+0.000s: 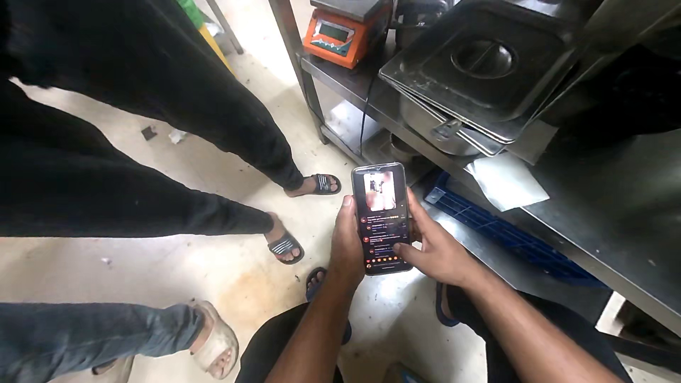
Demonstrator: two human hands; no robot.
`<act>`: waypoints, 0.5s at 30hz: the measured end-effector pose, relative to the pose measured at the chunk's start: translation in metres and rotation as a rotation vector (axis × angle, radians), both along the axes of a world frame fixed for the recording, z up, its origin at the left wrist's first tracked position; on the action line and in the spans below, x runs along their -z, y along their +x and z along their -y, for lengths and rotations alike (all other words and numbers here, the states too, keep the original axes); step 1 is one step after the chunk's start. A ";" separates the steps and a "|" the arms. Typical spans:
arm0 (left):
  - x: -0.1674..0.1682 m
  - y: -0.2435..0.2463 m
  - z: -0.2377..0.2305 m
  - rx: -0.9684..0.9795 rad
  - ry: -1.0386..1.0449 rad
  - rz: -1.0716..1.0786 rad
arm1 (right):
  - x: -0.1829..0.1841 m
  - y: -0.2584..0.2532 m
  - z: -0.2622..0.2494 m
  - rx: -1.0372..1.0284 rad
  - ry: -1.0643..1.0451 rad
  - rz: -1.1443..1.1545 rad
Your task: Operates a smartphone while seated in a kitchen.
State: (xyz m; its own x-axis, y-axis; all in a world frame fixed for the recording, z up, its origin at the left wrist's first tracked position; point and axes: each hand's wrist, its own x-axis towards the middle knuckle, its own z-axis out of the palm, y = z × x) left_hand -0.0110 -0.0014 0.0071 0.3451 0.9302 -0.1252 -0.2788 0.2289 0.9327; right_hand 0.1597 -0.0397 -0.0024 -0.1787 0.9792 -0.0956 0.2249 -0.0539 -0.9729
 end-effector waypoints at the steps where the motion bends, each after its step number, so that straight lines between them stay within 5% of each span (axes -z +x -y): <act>1: 0.000 0.000 0.000 0.003 0.001 0.000 | 0.000 0.000 0.000 -0.001 -0.001 -0.001; 15: 0.000 0.000 0.001 -0.009 -0.013 -0.013 | -0.003 0.000 0.000 -0.004 -0.016 -0.015</act>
State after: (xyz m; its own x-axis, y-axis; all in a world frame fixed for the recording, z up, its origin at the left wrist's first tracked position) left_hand -0.0107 -0.0020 0.0076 0.3354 0.9313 -0.1418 -0.2688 0.2388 0.9331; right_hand 0.1593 -0.0396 0.0005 -0.1841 0.9769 -0.1080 0.2102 -0.0682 -0.9753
